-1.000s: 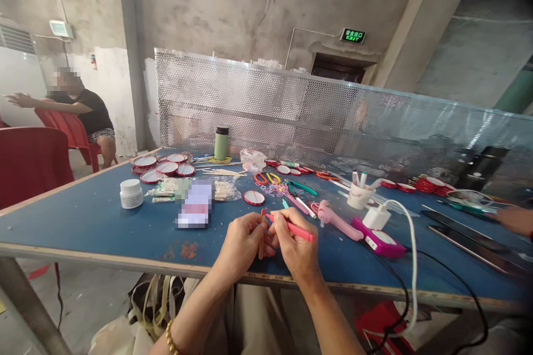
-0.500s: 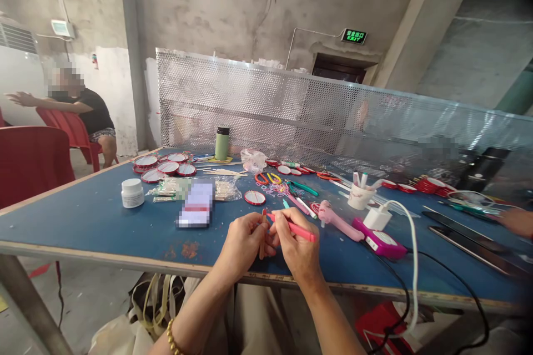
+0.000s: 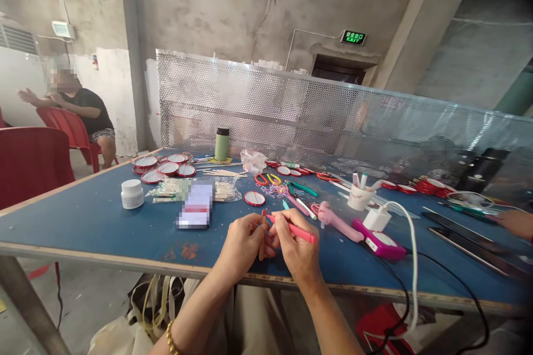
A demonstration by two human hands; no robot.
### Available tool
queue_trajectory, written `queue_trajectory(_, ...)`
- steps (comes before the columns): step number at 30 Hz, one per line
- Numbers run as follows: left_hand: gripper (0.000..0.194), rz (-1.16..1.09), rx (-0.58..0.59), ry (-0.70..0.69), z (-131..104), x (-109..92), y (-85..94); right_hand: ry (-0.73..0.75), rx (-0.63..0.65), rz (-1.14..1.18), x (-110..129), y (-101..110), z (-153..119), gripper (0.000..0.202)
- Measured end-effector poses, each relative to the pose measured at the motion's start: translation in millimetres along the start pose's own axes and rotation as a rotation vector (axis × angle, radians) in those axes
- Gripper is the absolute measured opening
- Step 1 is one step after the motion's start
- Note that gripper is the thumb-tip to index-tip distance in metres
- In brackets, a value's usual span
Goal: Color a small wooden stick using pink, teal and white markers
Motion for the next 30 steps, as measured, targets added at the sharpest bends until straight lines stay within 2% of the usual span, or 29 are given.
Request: queue_trajectory(30,0.025,0.029,-0.011,-0.034,-0.1,-5.6,0.1,0.019,0.032,0.001,2.6,-1.6,-0.2,0.027)
Point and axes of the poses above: each hand's wrist, its own z-axis towards the middle knuckle, its own y-axis out of the back of the hand, x = y × z, the point moved 7 cm from there along z, towards the middle knuckle, and after that the axes turned 9 degrees about -x, right-handed, at the moved point
